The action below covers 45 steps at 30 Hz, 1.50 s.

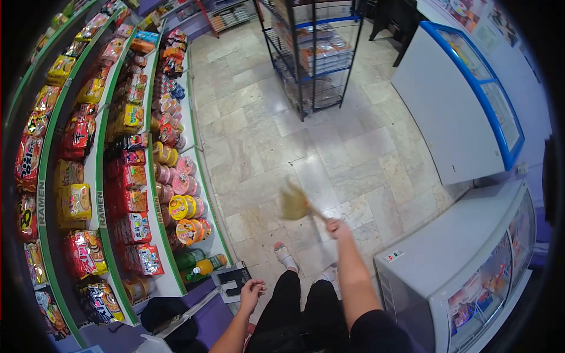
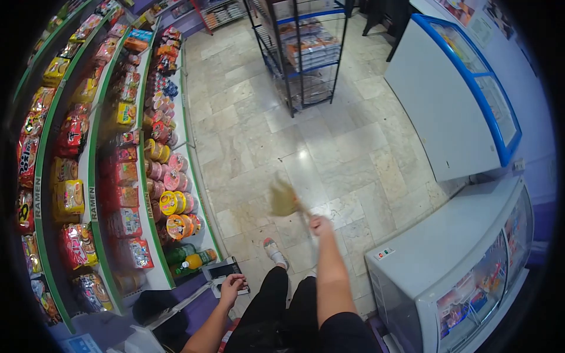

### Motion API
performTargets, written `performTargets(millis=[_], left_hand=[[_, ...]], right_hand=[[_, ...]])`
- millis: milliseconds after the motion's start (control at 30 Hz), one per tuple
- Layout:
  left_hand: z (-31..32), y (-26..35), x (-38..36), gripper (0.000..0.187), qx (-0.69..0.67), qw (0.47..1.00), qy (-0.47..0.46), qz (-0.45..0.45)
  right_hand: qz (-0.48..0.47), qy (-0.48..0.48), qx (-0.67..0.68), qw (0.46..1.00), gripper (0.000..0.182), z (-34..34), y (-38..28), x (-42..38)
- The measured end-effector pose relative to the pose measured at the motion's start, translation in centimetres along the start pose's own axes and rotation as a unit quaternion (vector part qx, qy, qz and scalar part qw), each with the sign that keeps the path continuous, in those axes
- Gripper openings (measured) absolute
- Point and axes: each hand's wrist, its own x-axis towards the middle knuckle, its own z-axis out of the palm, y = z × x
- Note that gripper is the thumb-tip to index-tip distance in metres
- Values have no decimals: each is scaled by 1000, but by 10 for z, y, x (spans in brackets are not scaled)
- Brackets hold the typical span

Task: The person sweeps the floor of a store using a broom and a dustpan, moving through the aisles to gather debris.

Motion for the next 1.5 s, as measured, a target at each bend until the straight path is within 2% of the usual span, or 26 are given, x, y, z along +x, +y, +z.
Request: performTargets(millis=[67,200,267,300,333,367,400,467,500,600,633,667,700,733,800,833,867,900,933,967,1033,1200,1267,1367,1467,1500], left_hand=[[-17,9,10,15,3,1000,-4,-10],[-48,21,24,15,-2,1000,-10,-29],[-63,27,34,15,-9,1000,-13,-22],[-68,31,39,14,-9,999,-13,-27],[-73,35,44,14,-8,999,-14,-33],[-77,40,49,14,-8,999,-12,-38],[-79,45,52,14,-14,999,-12,-35],[-85,54,54,15,-22,999,-7,-33],[-89,57,53,15,-19,999,-6,-34],[-92,64,56,16,-11,999,1,-31],[-94,65,56,16,-3,999,6,-31],[-96,65,57,16,7,999,11,-32],[-97,64,58,16,7,999,15,-36],[-99,66,60,16,9,999,17,-33],[-96,66,61,16,9,999,17,-32],[-94,67,63,15,2,999,23,-34],[-91,68,65,15,7,999,28,-38],[-87,71,68,15,12,999,34,-41],[-82,72,71,15,18,998,39,-44],[-77,74,75,15,23,998,43,-47],[-63,78,81,14,35,997,46,-55],[6,108,103,15,40,995,22,-89],[43,128,115,15,53,993,1,-101],[94,150,137,18,62,993,-39,-90],[146,179,149,19,94,990,-72,-79],[161,184,154,19,95,989,-80,-80]], right_hand=[[9,96,126,987,18,30,-36,-10],[-156,187,-141,960,15,69,-7,8],[-210,224,-296,905,15,88,61,-3],[-205,192,-313,907,22,88,105,-14],[-182,178,-313,915,18,73,160,-13],[-103,150,-287,941,19,113,188,-69],[-4,60,-224,973,39,149,211,-112],[193,15,-122,973,67,143,251,-114],[236,5,-103,966,68,136,270,-97],[329,105,-193,918,32,140,308,-17],[305,51,-272,911,12,123,312,30],[277,-6,-347,896,16,110,317,70],[210,8,-565,798,34,135,297,99],[168,30,-509,844,32,166,264,104],[75,-65,-543,834,20,178,206,144],[177,35,-376,909,17,218,159,141],[129,80,-229,961,15,221,132,151],[161,20,-144,976,17,139,104,263],[110,67,-116,985,12,161,59,236],[41,60,-28,997,10,191,13,187],[35,-3,63,997,13,153,-68,177],[-52,71,178,980,15,83,-220,50],[-98,89,181,975,20,54,-262,15],[-185,213,145,948,13,46,-306,-15],[-249,159,31,955,7,27,-309,-26],[-214,168,6,962,7,33,-297,-40]])
